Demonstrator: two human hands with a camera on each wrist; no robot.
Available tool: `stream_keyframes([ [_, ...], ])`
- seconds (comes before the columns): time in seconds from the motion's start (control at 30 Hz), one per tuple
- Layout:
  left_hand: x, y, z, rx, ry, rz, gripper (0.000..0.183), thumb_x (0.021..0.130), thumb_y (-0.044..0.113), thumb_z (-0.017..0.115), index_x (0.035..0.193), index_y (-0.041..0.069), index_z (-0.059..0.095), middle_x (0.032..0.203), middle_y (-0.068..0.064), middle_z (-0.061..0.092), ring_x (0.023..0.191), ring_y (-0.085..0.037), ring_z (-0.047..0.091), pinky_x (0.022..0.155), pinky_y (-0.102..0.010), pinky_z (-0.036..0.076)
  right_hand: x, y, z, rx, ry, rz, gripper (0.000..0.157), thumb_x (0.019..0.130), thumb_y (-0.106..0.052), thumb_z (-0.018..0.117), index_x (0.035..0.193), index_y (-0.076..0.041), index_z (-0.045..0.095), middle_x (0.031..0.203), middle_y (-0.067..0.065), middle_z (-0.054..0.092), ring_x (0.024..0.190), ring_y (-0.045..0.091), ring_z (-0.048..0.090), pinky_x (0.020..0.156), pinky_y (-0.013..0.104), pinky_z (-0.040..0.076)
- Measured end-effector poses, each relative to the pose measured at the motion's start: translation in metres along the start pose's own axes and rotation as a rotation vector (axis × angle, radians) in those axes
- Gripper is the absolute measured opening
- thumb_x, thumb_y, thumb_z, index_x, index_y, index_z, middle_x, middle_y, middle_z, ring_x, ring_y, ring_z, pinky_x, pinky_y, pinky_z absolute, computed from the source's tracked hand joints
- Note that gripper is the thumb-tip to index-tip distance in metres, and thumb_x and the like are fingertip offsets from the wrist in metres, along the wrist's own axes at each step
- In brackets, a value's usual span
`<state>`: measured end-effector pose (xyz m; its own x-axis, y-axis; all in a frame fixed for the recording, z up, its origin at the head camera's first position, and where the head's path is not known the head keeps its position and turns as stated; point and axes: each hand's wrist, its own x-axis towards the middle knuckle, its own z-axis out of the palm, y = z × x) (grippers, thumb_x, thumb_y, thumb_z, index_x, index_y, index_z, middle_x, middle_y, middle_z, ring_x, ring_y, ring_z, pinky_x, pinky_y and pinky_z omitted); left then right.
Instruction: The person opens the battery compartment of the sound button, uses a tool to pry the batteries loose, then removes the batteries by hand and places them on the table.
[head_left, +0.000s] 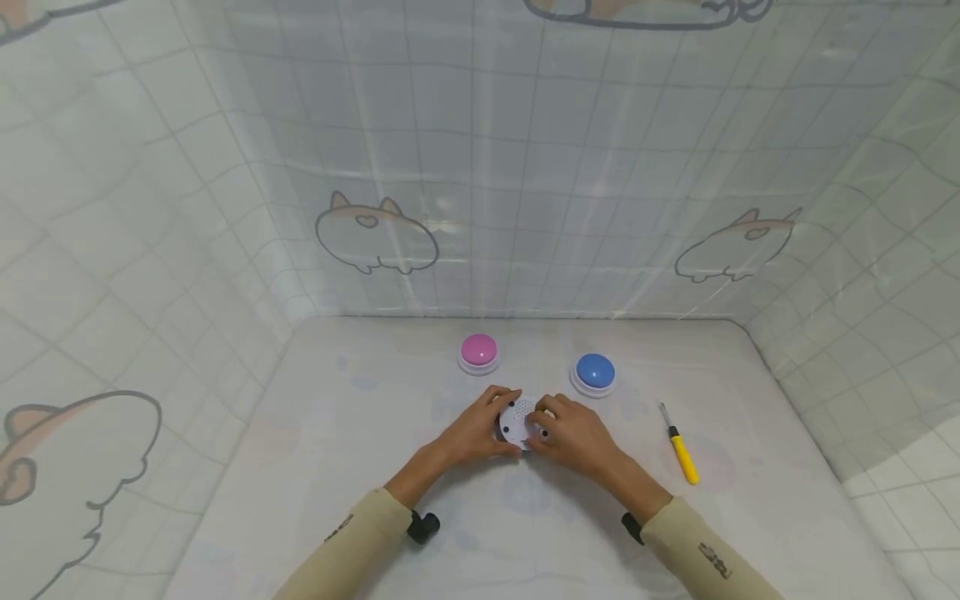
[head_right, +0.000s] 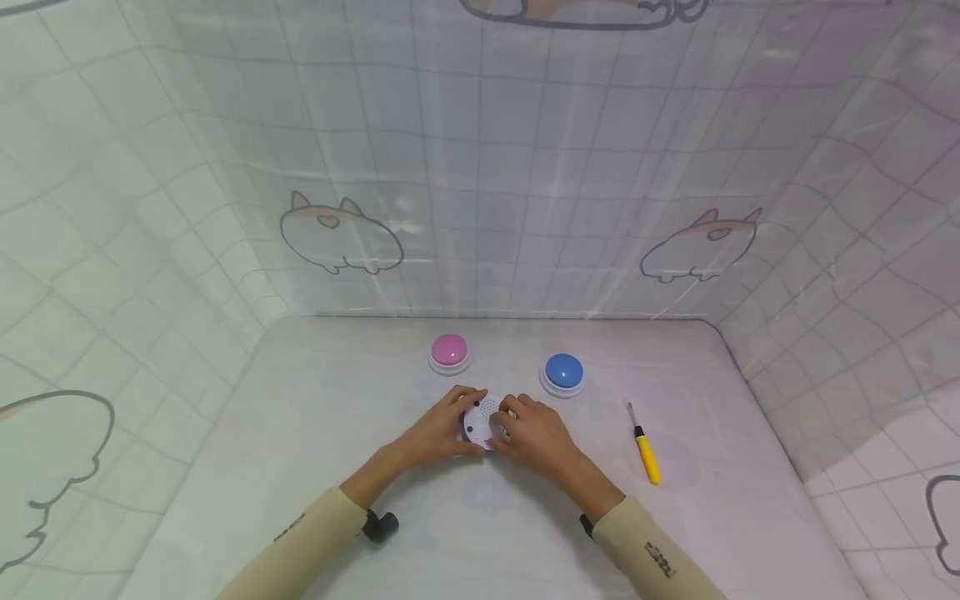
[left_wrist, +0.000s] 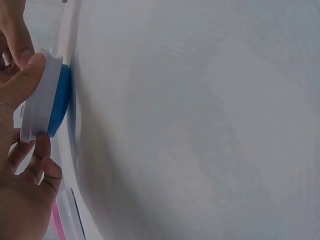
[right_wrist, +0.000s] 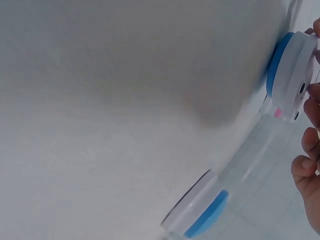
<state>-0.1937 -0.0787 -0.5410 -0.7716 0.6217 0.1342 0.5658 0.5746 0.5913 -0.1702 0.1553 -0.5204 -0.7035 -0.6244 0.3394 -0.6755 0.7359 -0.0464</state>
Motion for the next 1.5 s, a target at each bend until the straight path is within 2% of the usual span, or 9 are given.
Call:
stream_keyframes([
  [0.23,0.000,-0.001,-0.001,-0.001,0.001,-0.018,0.098,0.077,0.041,0.087,0.156,0.013,0.036,0.147,-0.002,0.041,0.117,-0.013,0.051,0.102,-0.033,0.045,0.004,-0.001,0.003,-0.092,0.062,-0.102,0.033,0.083,-0.047,0.079,0.098,-0.018,0.075,0.098,-0.005,0.064,0.088,0.013,0.057,0.073,0.030,0.052],
  [0.6,-0.001,-0.001,-0.002,-0.017,0.017,0.014,0.095,0.076,0.037,0.089,0.153,0.007,0.040,0.144,-0.006,0.044,0.129,-0.021,0.050,0.108,-0.039,0.042,0.006,-0.001,0.005,-0.097,0.096,-0.146,0.030,0.082,-0.043,0.081,0.095,-0.017,0.076,0.096,-0.003,0.066,0.087,0.015,0.058,0.072,0.032,0.052],
  [1.0,0.000,-0.004,-0.003,-0.021,-0.004,0.002,0.094,0.077,0.037,0.088,0.153,0.009,0.040,0.144,-0.004,0.044,0.130,-0.021,0.049,0.110,-0.038,0.041,0.009,0.000,0.005,-0.095,0.079,-0.160,0.032,0.081,-0.044,0.082,0.096,-0.016,0.077,0.095,-0.003,0.066,0.086,0.015,0.059,0.072,0.029,0.052],
  [1.23,0.002,-0.008,-0.001,-0.034,-0.016,-0.016,0.094,0.077,0.038,0.088,0.153,0.013,0.040,0.144,-0.002,0.045,0.129,-0.017,0.049,0.110,-0.036,0.040,0.011,0.002,0.004,-0.114,0.065,-0.201,0.034,0.083,-0.046,0.080,0.095,-0.015,0.076,0.094,-0.003,0.067,0.086,0.014,0.059,0.073,0.029,0.052],
  [1.5,0.005,-0.009,-0.004,-0.055,-0.039,-0.031,0.092,0.077,0.038,0.088,0.152,0.014,0.041,0.144,-0.001,0.045,0.114,-0.011,0.050,0.098,-0.029,0.045,0.015,0.006,0.006,-0.133,0.092,-0.265,0.029,0.084,-0.044,0.079,0.093,-0.016,0.077,0.094,-0.002,0.067,0.084,0.014,0.060,0.073,0.031,0.053],
])
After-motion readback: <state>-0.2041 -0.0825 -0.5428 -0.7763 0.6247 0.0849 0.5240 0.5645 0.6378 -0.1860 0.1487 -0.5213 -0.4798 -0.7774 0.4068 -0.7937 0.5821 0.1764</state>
